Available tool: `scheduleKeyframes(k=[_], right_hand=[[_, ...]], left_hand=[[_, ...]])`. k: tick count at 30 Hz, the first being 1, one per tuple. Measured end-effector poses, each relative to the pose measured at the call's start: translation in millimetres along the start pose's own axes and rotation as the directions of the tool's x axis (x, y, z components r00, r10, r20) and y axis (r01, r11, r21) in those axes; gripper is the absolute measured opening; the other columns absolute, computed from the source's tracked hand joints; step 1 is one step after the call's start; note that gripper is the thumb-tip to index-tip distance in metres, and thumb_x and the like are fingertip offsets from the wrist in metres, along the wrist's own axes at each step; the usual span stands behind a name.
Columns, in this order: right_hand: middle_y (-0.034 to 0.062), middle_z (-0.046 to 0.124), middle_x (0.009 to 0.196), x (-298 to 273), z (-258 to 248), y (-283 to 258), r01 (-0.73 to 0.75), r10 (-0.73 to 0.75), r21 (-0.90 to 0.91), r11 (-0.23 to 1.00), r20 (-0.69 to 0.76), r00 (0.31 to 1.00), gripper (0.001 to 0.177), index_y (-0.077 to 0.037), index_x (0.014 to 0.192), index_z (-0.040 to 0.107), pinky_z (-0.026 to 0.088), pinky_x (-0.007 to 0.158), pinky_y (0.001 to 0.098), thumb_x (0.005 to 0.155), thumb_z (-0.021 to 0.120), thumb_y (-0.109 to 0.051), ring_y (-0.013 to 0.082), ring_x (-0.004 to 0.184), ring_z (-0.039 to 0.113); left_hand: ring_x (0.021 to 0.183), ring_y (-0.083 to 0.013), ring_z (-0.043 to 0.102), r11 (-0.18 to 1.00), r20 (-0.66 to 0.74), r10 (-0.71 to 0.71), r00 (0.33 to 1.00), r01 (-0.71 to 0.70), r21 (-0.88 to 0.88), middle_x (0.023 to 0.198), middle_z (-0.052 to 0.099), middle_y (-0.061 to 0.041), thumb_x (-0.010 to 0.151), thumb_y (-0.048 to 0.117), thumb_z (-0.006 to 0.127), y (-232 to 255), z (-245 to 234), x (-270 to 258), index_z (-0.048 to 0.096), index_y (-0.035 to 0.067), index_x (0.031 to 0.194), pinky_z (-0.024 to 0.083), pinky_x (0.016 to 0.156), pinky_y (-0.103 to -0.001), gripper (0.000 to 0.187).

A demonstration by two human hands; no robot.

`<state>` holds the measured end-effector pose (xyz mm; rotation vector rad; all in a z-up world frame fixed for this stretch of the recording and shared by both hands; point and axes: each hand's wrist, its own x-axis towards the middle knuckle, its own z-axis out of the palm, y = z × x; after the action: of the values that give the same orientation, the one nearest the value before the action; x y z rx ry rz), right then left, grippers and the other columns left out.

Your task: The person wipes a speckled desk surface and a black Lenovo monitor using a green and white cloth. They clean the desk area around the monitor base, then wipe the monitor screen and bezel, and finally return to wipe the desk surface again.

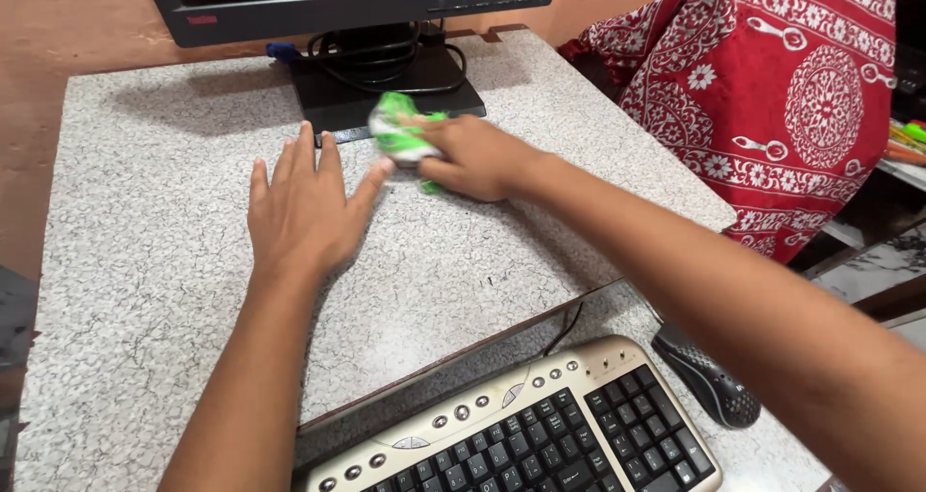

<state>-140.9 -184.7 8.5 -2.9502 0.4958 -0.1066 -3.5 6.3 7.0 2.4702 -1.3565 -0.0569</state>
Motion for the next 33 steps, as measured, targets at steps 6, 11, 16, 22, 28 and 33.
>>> scheduleKeyframes(k=[6, 11, 16, 22, 28, 33], right_hand=[[0.0169, 0.072, 0.074, -58.6, -21.3, 73.9, -0.436, 0.445, 0.093, 0.895, -0.133, 0.886, 0.050, 0.001, 0.103, 0.072, 0.057, 0.056, 0.0396, 0.092, 0.047, -0.041, 0.0213, 0.058, 0.065], [0.0189, 0.073, 0.093, -42.8, -3.7, 43.3, -0.547, 0.582, 0.229, 0.805, -0.127, 0.803, 0.045, 0.000, 0.107, 0.071, 0.056, 0.081, 0.0438, 0.096, 0.050, -0.039, 0.0268, 0.084, 0.069], [0.0274, 0.056, 0.139, 6.8, 39.0, -52.9, -0.206, 0.251, 0.207, 0.956, -0.218, 0.943, 0.051, 0.001, 0.137, 0.056, 0.040, 0.111, 0.0497, 0.096, 0.048, -0.029, 0.0395, 0.129, 0.054], [0.0310, 0.052, 0.142, 7.3, 36.4, -59.7, 0.067, -0.034, 0.080, 0.995, -0.357, 0.933, 0.053, 0.002, 0.140, 0.051, 0.039, 0.106, 0.0519, 0.098, 0.052, -0.030, 0.0458, 0.129, 0.050], [0.0203, 0.071, 0.119, -40.1, -19.2, 4.7, -0.517, 0.520, -0.079, 0.852, 0.012, 0.854, 0.032, -0.005, 0.119, 0.068, 0.055, 0.099, 0.0444, 0.094, 0.055, -0.020, 0.0332, 0.110, 0.070], [0.0294, 0.069, 0.112, -151.4, -21.7, 72.0, -0.552, 0.535, -0.039, 0.833, -0.198, 0.822, 0.042, 0.000, 0.114, 0.067, 0.051, 0.097, 0.0551, 0.096, 0.056, -0.036, 0.0466, 0.107, 0.066]], left_hand=[[0.152, -0.0214, 0.021, 0.999, 0.012, -0.039, 0.999, 0.040, -0.016, 0.166, 0.023, -0.005, 0.092, 0.075, 0.024, 2.7, 0.9, -2.2, 0.035, 0.017, 0.156, 0.010, 0.123, -0.046, 0.087], [0.150, -0.0232, 0.022, 0.999, 0.001, -0.015, 1.000, 0.015, 0.033, 0.166, 0.022, -0.006, 0.093, 0.071, 0.025, 1.5, 3.0, 0.0, 0.034, 0.015, 0.155, 0.011, 0.121, -0.047, 0.084], [0.150, -0.0257, 0.028, 0.998, -0.093, 0.055, 0.994, -0.054, 0.013, 0.166, 0.026, -0.008, 0.099, 0.051, 0.030, -11.2, 14.5, 6.8, 0.038, 0.012, 0.156, 0.015, 0.122, -0.049, 0.069], [0.149, -0.0290, 0.034, 0.996, -0.142, 0.089, 0.986, -0.089, 0.003, 0.165, 0.034, -0.013, 0.102, 0.042, 0.039, -16.7, 21.8, 5.9, 0.051, 0.008, 0.149, 0.018, 0.123, -0.050, 0.059], [0.149, -0.0314, 0.035, 0.993, -0.158, 0.118, 0.980, -0.117, 0.018, 0.163, 0.035, -0.018, 0.098, 0.042, 0.047, -14.6, 19.5, 3.8, 0.053, 0.008, 0.149, 0.020, 0.123, -0.051, 0.061], [0.154, -0.0271, 0.026, 0.993, -0.045, 0.116, 0.992, -0.118, -0.027, 0.166, 0.029, -0.012, 0.095, 0.049, 0.046, -22.3, 15.0, 3.8, 0.046, 0.015, 0.153, 0.015, 0.125, -0.050, 0.067]])
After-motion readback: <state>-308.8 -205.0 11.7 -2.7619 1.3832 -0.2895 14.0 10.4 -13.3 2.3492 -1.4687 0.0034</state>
